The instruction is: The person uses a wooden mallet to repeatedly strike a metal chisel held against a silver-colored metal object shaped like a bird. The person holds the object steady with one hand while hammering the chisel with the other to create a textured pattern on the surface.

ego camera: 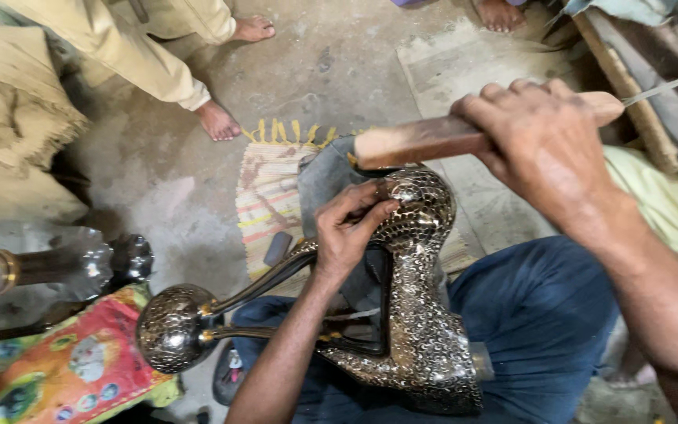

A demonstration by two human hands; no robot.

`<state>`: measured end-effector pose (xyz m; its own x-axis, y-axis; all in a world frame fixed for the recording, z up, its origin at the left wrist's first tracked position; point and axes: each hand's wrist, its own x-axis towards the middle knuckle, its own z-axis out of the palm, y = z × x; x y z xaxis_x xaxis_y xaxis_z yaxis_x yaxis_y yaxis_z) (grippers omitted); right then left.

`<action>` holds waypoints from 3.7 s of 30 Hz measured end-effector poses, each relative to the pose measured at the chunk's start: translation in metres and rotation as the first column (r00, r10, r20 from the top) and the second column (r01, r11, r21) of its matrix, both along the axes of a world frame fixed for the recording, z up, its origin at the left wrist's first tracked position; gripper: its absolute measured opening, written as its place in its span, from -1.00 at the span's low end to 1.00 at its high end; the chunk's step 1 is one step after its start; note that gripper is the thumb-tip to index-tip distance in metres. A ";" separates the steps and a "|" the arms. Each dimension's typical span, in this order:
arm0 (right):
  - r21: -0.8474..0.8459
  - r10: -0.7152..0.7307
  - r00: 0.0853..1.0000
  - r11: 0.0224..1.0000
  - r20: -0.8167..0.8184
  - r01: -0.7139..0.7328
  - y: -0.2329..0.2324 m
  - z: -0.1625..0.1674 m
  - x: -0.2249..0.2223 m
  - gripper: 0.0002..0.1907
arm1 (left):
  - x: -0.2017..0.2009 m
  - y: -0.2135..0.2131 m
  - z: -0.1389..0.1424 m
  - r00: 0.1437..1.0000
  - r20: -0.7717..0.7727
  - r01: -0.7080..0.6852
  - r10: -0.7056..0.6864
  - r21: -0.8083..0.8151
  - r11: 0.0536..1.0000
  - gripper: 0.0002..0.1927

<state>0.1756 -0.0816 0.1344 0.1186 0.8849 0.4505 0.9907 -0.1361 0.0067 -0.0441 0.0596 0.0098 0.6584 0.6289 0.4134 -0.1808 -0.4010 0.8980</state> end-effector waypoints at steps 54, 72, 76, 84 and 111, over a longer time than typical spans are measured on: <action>-0.126 -0.039 0.998 0.991 -0.049 0.033 -0.005 -0.018 -0.008 -0.80 | -0.001 0.003 0.004 0.997 -0.073 0.015 -0.004 0.146 0.989 -0.75; -0.166 -0.024 0.974 0.986 -0.227 -0.014 -0.006 -0.017 -0.008 -0.81 | -0.002 -0.001 0.016 1.000 -0.031 0.008 -0.005 0.096 0.995 -0.76; -0.156 -0.031 0.951 0.988 -0.307 -0.018 -0.006 -0.017 -0.010 -0.82 | -0.001 -0.002 0.020 0.998 -0.056 0.032 -0.030 0.032 0.999 -0.71; -0.163 -0.056 0.945 0.987 -0.323 0.003 -0.008 -0.012 -0.009 -0.81 | -0.003 0.000 0.013 0.997 -0.074 0.011 -0.004 0.100 0.995 -0.77; -0.112 -0.048 0.998 0.993 -0.031 0.045 -0.005 -0.006 -0.010 -0.74 | -0.005 -0.003 0.007 0.999 -0.013 -0.034 0.034 -0.005 0.999 -0.69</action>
